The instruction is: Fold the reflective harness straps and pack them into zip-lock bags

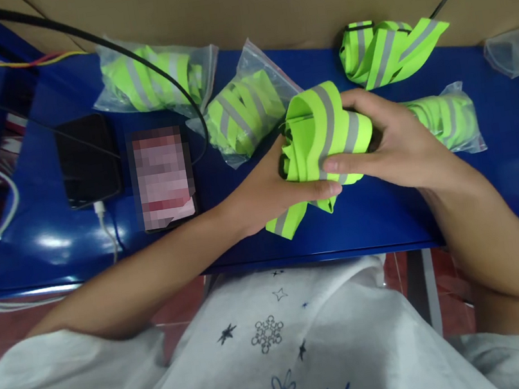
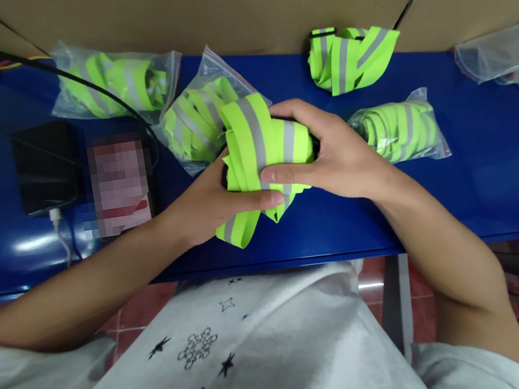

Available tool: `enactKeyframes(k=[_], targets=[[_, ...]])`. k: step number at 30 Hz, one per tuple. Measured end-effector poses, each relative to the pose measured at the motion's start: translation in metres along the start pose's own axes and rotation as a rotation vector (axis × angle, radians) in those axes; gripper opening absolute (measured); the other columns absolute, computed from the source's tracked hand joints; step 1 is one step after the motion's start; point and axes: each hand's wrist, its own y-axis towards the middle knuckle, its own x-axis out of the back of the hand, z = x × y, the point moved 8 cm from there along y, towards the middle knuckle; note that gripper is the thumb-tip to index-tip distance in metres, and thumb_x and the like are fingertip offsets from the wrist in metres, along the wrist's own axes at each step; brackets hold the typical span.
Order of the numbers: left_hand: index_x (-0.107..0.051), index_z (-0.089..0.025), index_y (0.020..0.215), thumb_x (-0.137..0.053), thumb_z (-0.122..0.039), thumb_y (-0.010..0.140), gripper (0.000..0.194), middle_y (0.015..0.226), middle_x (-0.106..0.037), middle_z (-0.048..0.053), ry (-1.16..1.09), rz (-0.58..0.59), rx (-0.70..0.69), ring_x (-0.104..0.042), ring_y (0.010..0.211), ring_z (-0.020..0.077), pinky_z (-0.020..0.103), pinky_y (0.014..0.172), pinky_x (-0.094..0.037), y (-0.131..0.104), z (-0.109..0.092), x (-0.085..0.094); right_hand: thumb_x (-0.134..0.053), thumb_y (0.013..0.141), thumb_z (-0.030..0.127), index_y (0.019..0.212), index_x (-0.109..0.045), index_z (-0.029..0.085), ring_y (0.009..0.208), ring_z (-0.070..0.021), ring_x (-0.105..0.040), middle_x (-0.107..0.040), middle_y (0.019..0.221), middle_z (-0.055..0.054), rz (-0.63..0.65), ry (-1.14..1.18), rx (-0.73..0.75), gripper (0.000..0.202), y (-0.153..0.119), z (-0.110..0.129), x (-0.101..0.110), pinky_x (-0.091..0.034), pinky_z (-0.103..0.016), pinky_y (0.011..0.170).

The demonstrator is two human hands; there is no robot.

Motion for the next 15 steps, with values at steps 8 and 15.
enactKeyframes(k=[8, 15], targets=[[-0.07, -0.02, 0.091, -0.081, -0.012, 0.073, 0.022, 0.088, -0.074, -0.001, -0.356, 0.019, 0.093, -0.073, 0.09, 0.0177, 0.029, 0.08, -0.063, 0.004, -0.001, -0.001, -0.083, 0.086, 0.042, 0.129, -0.065, 0.032, 0.122, -0.0295, -0.066, -0.071, 0.128, -0.002, -0.303, -0.271, 0.228, 0.048, -0.012, 0.037, 0.009, -0.054, -0.048, 0.112], [-0.07, -0.025, 0.096, -0.084, -0.043, 0.08, 0.028, 0.114, -0.073, -0.001, -0.375, 0.069, -0.065, -0.058, 0.138, 0.0266, 0.037, 0.108, -0.058, -0.007, -0.02, -0.006, -0.072, 0.094, 0.028, 0.142, -0.059, 0.045, 0.119, -0.0267, -0.07, -0.071, 0.133, 0.003, -0.384, -0.688, 0.468, 0.052, -0.036, 0.064, -0.021, -0.059, -0.043, 0.104]])
